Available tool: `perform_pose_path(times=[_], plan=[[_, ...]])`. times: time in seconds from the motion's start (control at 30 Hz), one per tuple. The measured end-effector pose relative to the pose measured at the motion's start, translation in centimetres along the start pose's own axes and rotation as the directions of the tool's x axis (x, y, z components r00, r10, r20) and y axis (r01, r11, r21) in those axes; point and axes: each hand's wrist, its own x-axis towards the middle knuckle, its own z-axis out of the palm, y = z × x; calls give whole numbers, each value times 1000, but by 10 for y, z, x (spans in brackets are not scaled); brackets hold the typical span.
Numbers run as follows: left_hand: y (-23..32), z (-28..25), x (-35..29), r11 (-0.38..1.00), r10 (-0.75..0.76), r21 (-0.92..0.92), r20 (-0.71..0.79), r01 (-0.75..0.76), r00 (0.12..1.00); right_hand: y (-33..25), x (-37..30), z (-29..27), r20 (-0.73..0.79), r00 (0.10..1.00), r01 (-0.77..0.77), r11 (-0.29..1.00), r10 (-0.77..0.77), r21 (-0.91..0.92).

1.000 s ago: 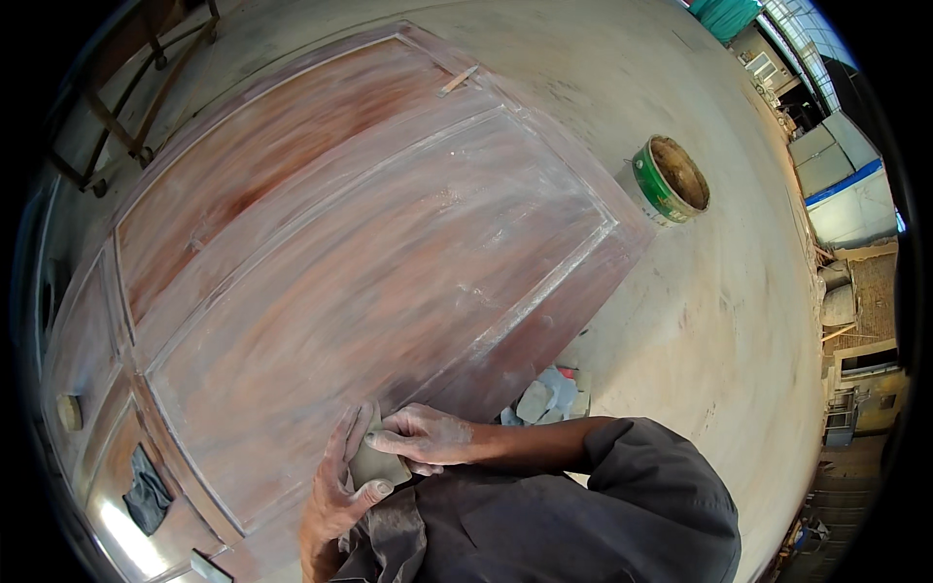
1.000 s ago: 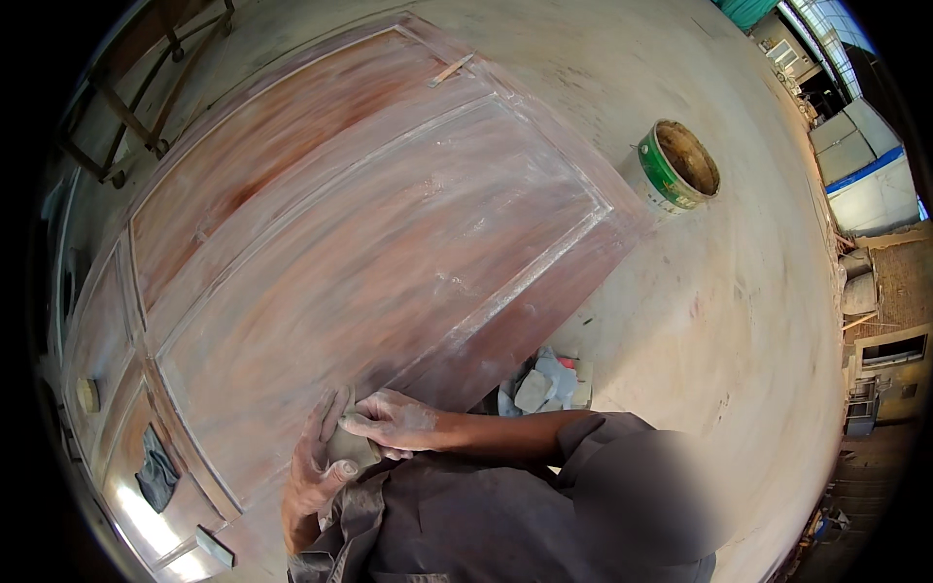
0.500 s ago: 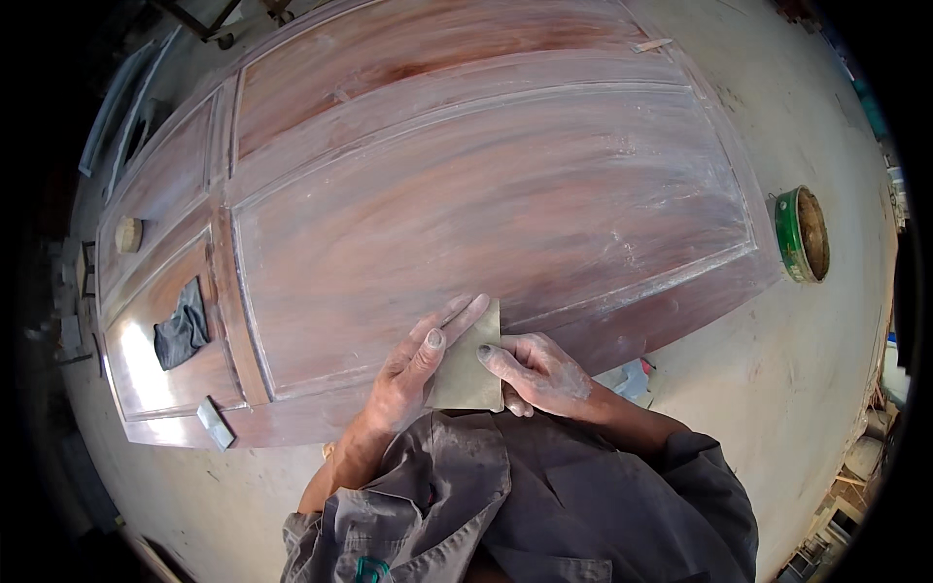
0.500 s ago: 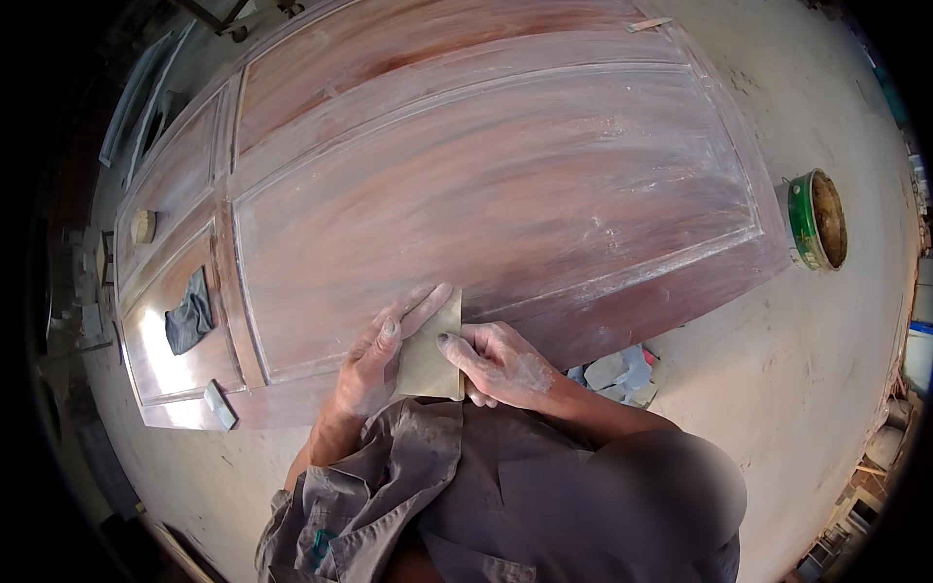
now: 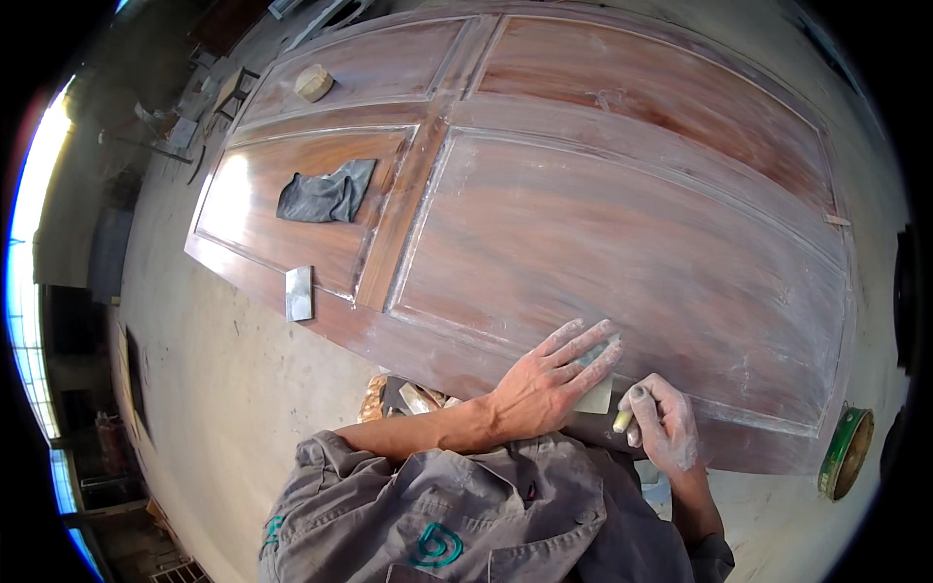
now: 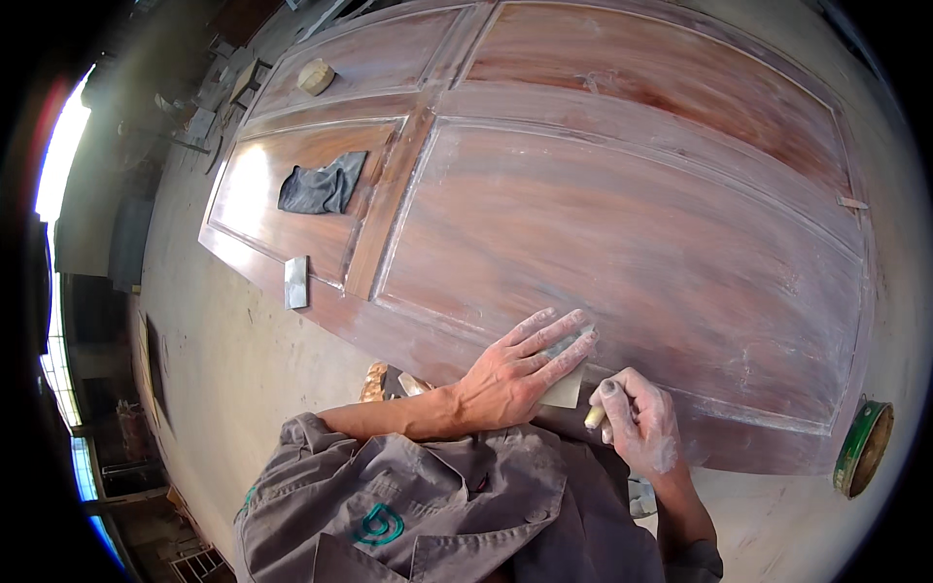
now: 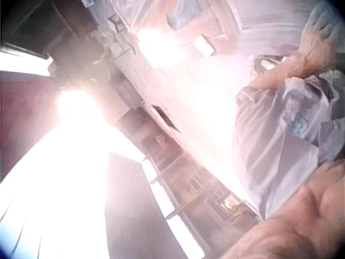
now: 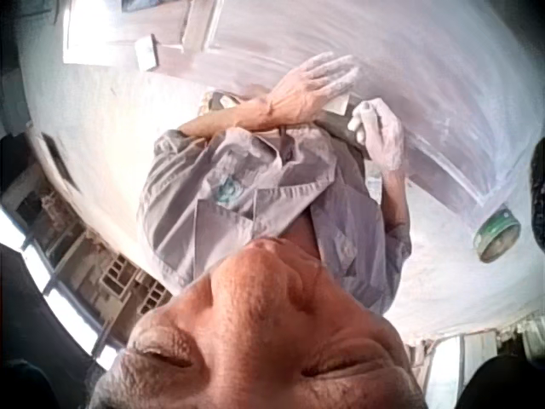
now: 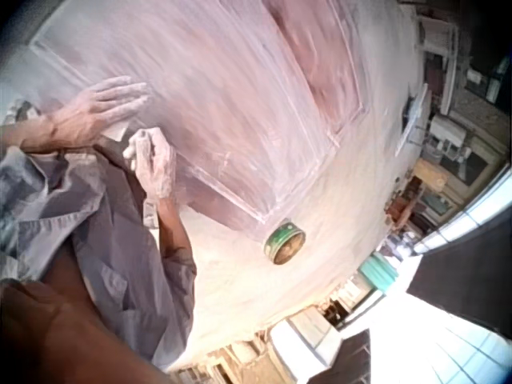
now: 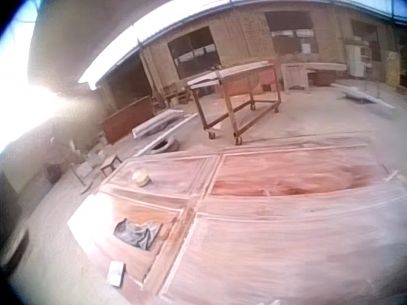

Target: The person sands a large wooden door lying flat on the floor using a sanding block. They move the block across the surface and along the edges to smooth the wood.

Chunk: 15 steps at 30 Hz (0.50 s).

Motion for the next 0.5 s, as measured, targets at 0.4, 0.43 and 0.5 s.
perform_pose_path(times=[0.4,0.43,0.5], plan=[[-88,-89,-179,768,-590,202,-148,608,794,214,-161,-325,-694,388,-702,294,-606,-649],[-88,-87,-182,763,-599,207,-128,612,791,219,-165,-328,-660,408,-778,138,-631,-613],[-93,-84,-180,762,-614,176,-110,623,782,235,-165,-324,-596,406,-716,164,-692,-678]])
